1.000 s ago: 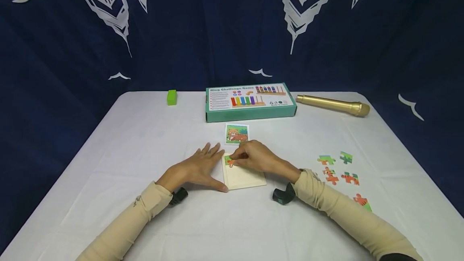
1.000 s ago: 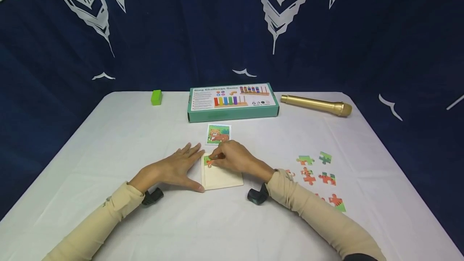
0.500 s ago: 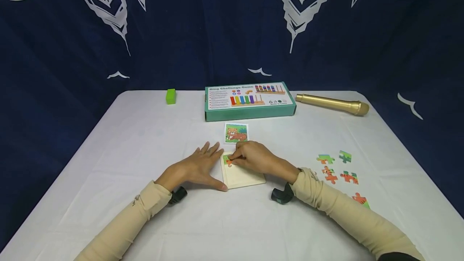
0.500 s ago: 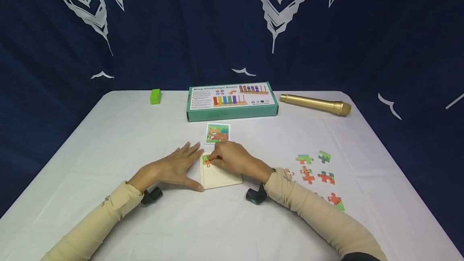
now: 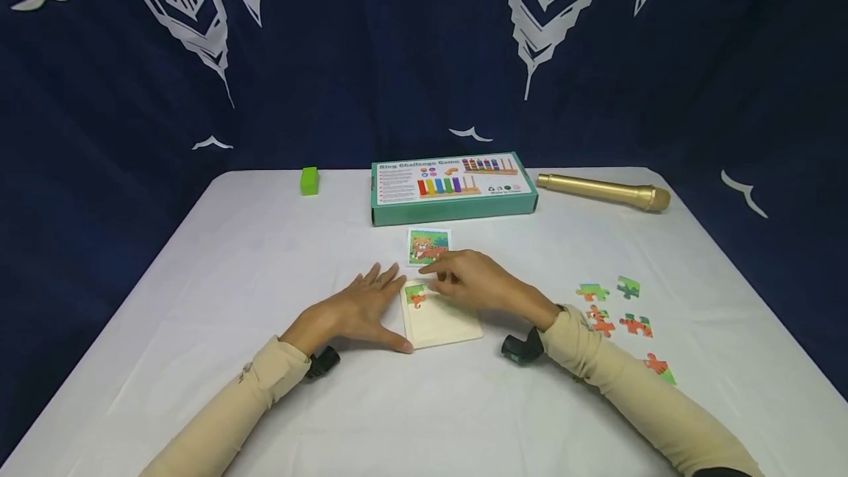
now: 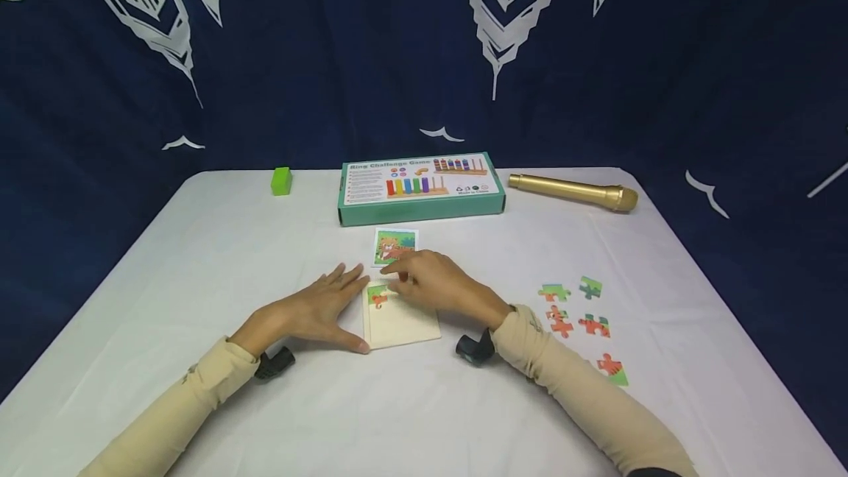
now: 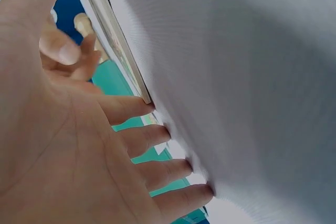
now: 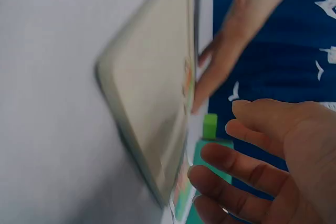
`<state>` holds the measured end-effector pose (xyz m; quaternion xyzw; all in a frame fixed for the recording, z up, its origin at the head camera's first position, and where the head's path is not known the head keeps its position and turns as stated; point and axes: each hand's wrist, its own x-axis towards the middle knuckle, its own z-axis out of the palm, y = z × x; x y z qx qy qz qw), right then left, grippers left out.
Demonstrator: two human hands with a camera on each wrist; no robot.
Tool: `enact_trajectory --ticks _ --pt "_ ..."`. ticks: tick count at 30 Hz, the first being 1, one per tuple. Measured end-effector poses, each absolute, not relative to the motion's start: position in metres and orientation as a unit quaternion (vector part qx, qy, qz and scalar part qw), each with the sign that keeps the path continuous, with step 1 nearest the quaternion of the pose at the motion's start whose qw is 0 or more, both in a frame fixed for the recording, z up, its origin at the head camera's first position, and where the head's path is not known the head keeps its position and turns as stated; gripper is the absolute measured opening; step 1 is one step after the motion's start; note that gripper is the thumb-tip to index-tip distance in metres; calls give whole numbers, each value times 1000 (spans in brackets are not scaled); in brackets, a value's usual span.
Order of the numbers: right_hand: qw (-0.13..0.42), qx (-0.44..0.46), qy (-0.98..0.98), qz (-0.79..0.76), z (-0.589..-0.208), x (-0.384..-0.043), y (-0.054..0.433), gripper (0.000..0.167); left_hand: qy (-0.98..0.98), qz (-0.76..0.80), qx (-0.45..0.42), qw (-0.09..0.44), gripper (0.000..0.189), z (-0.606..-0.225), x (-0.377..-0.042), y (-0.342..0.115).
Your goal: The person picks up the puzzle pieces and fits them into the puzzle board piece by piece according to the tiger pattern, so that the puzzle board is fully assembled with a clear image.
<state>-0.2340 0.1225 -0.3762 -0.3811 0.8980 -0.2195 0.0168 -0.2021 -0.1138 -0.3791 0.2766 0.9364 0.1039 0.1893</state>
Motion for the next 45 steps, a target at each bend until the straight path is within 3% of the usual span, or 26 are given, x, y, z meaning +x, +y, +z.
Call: enact_trajectory --ticks 15,24,36,45 --pt "-13 -273 934 -230 -359 -226 258 35 936 129 270 186 115 -380 -200 -113" --pt "21 -214 952 -219 -363 -205 322 40 935 121 278 187 116 -380 -200 -111" --pt "47 -178 964 -190 -377 -209 335 47 936 125 273 183 116 -380 -199 -114" --pt "40 -198 959 -198 -381 -209 335 29 936 125 274 184 116 -381 -200 -115"
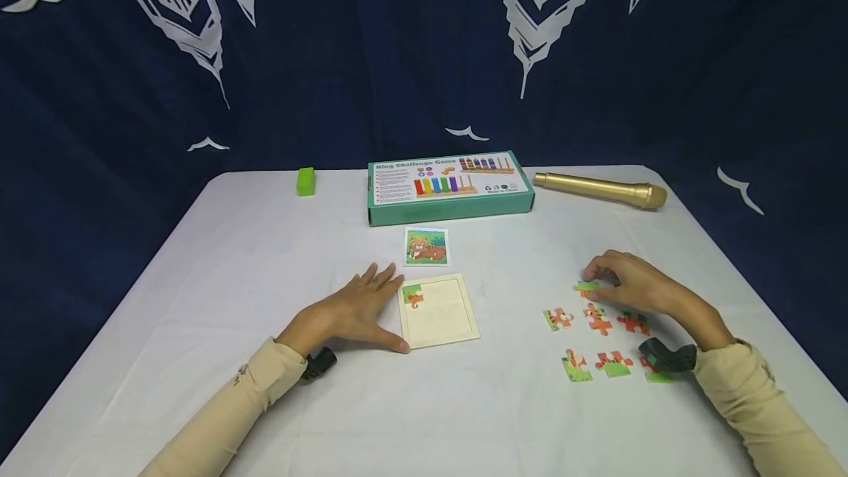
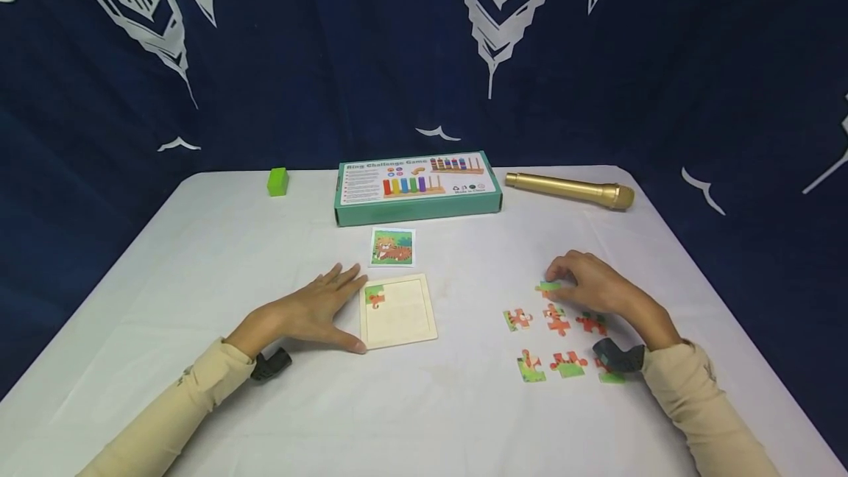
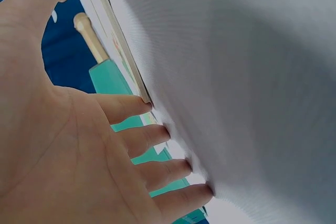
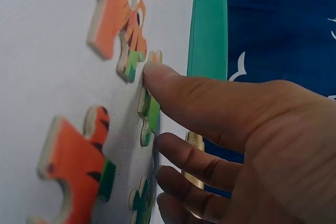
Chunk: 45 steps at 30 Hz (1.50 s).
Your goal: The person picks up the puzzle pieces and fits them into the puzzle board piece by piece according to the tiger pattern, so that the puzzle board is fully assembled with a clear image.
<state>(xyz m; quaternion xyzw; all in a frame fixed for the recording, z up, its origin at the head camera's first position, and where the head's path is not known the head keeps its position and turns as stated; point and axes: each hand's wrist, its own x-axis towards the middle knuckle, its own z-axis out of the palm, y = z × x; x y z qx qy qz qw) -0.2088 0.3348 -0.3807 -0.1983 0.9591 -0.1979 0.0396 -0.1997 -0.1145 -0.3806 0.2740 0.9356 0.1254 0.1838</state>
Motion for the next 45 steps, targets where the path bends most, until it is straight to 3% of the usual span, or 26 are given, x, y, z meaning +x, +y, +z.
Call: enact_trajectory --ticks 27,37,45 --pt "54 -188 938 -285 -379 -208 323 18 937 125 272 182 116 -382 -200 -115" --pt "22 -236 909 -342 -383 -216 300 23 937 123 272 182 116 -381 -200 -115" --pt "35 -255 872 -415 -378 -227 262 27 936 126 272 186 116 -380 -200 -115"
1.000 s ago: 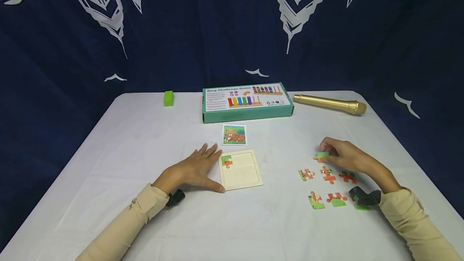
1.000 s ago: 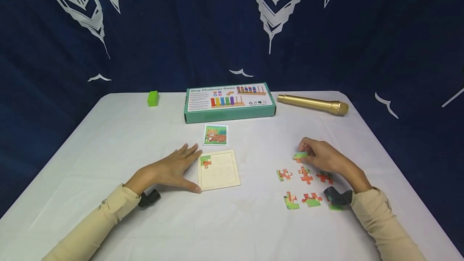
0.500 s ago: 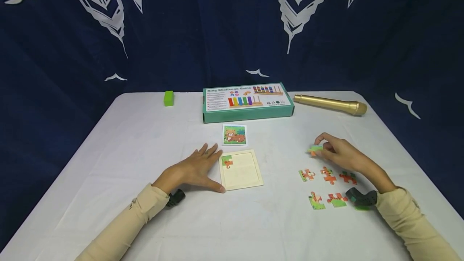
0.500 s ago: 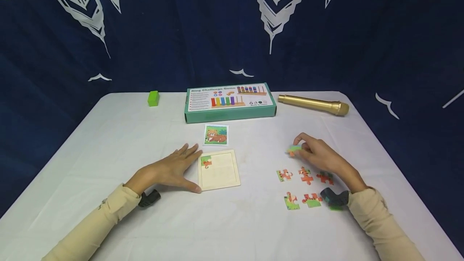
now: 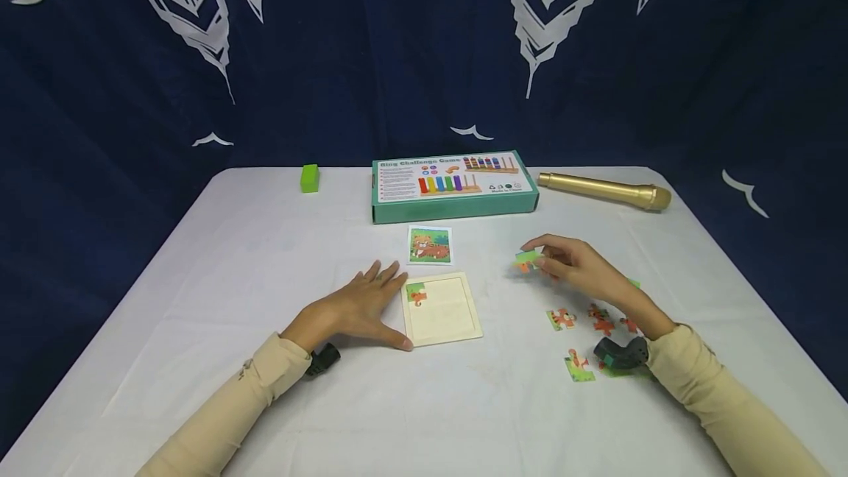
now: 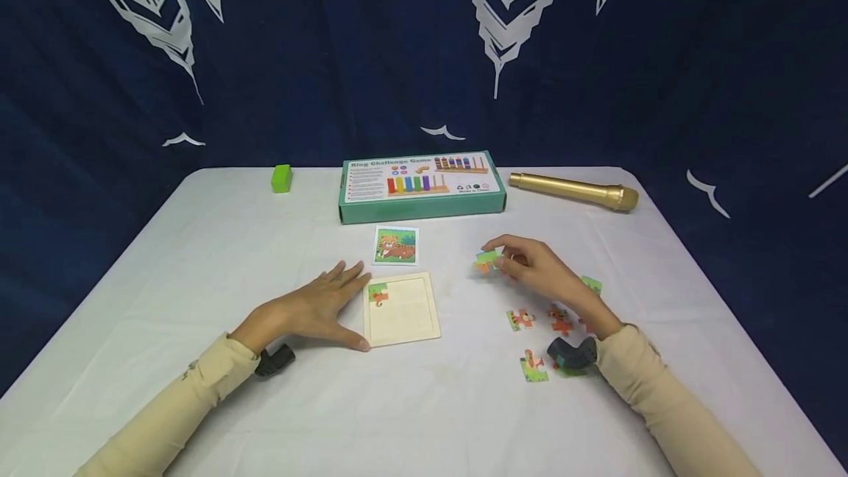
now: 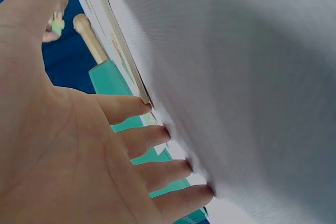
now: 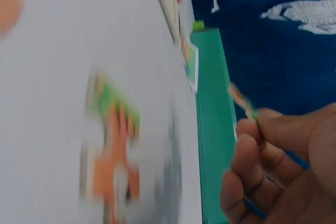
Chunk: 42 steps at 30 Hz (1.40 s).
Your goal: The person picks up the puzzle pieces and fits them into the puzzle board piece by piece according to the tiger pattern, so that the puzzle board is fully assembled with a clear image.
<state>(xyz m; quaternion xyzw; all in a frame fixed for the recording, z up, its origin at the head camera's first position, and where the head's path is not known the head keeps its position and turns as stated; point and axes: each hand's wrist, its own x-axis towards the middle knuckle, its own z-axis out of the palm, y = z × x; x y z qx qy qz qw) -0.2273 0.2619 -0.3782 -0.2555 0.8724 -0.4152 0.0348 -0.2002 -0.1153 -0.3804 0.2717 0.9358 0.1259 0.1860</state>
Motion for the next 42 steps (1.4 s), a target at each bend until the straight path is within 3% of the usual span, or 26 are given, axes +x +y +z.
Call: enact_trajectory --ticks 8,23,34,42 --pt "81 -215 842 -488 -377 -232 211 24 935 125 275 187 115 -380 -200 -116" --pt "157 -246 813 -503 -390 -231 147 21 935 122 272 192 114 -381 -200 -115" --pt "161 -216 837 -476 -396 -232 130 18 937 108 276 187 115 -382 -202 -114" --pt "129 -234 856 -443 -398 -230 128 19 937 103 278 186 115 -381 -202 -114"
